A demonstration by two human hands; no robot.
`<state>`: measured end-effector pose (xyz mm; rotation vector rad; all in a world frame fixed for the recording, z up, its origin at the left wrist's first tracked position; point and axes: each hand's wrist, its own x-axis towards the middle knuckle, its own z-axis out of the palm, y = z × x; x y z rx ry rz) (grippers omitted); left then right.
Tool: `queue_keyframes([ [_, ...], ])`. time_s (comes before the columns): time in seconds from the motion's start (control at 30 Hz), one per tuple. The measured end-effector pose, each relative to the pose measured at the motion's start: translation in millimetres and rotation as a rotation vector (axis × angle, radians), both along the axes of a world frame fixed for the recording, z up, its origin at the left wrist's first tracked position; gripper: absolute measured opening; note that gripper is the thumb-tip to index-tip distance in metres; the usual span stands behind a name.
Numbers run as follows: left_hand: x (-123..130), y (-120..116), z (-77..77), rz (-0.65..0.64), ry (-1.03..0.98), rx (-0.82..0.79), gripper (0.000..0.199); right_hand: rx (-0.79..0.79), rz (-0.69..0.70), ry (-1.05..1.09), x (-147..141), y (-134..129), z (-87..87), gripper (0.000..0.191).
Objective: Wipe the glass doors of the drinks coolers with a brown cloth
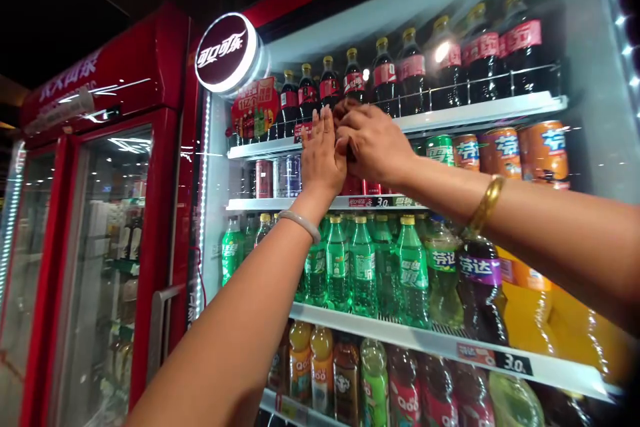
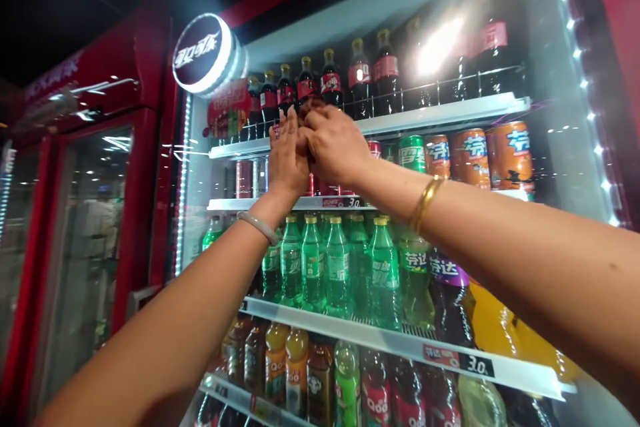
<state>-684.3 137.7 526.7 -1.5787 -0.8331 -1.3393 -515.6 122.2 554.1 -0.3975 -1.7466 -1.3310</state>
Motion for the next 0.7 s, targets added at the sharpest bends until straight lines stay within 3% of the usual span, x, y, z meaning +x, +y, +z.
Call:
queue_keyframes([
  [0.13, 0, -3, -4.6, 0.040, 0.055, -0.031, 0.092, -0.017, -0.007, -0.215, 43, -1, -15.3, 0.031],
  [0.23, 2, 0, -3.5, 0.059, -0.015, -0.066, 0.076, 0.003, -0.006, -0.051, 73, 4, 2.8, 0.039],
  [0.3, 2, 3, -2.1, 0.067, -0.026, -0.081, 0.069, 0.005, 0.020, 0.098, 65, 6, 17.0, 0.045],
  [0.37, 2, 5, -2.0, 0.066, -0.018, -0.088, 0.066, 0.001, 0.064, 0.131, 43, 5, 20.2, 0.047],
  [0.47, -4, 3, -5.1, 0.065, 0.022, -0.094, 0.065, -0.014, 0.099, -0.027, 19, 2, 0.7, 0.041],
  [0.57, -17, -1, -8.0, 0.088, 0.140, -0.106, 0.067, -0.024, 0.067, -0.164, 28, 2, -21.9, 0.038],
  [0.63, -32, -3, -6.4, 0.108, 0.231, -0.108, 0.067, -0.007, 0.048, -0.105, 35, 5, -23.1, 0.039],
  [0.7, -51, -3, -1.5, 0.115, 0.265, -0.104, 0.066, 0.018, 0.038, 0.075, 25, 7, -12.3, 0.042],
])
